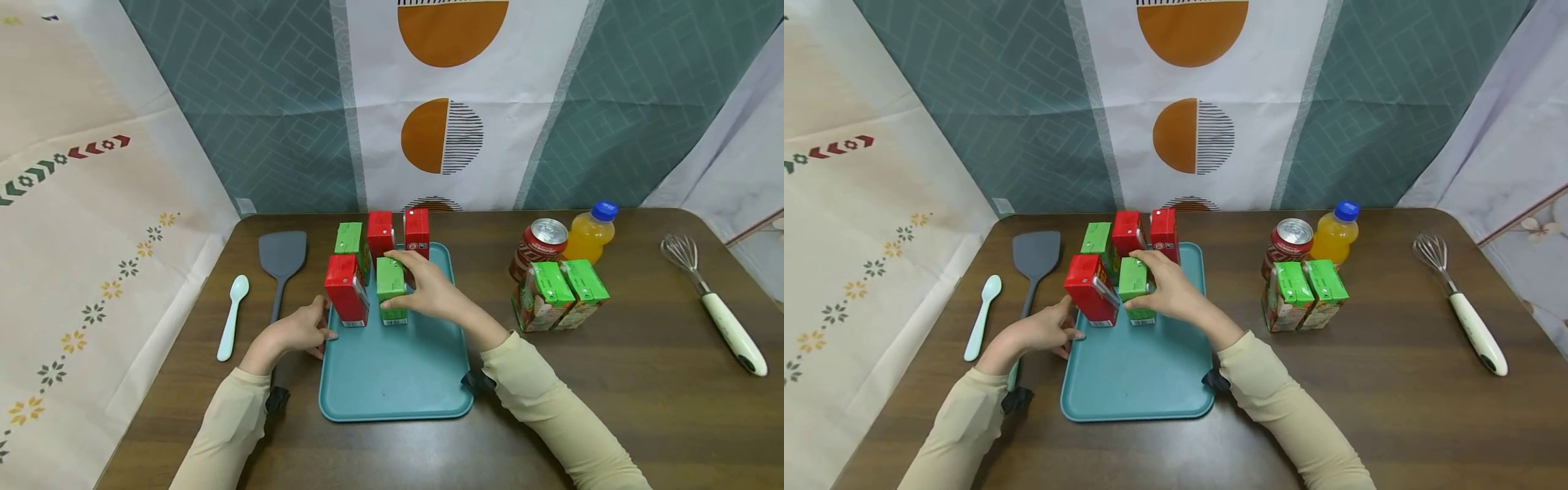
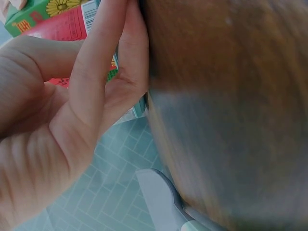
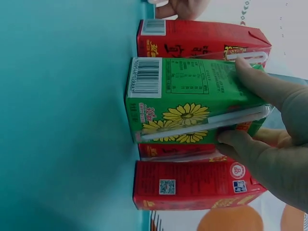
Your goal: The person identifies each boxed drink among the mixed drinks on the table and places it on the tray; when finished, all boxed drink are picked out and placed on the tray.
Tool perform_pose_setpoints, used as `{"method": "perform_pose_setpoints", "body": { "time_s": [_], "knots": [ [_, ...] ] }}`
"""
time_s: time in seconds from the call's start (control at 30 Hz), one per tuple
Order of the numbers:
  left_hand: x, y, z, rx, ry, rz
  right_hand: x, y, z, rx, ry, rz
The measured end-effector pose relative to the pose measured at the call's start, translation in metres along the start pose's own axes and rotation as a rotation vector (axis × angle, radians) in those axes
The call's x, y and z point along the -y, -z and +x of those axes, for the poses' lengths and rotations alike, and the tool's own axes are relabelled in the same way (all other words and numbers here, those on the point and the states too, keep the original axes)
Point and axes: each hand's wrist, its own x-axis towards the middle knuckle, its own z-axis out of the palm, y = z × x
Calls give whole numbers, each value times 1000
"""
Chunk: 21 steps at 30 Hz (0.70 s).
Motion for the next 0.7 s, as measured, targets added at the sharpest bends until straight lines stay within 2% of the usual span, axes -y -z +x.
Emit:
{"method": "perform_pose_setpoints", "body": {
  "time_s": [0.23, 0.4, 0.7],
  "knots": [
    [-2, 1, 0, 6, 4, -7, 3, -1, 6, 13, 4, 11],
    [-3, -1, 1, 11, 5, -11, 2, 0, 5, 30, -25, 6],
    [-1, 0, 2, 15, 12, 8, 5, 19, -8, 59, 62, -175]
  ]
}}
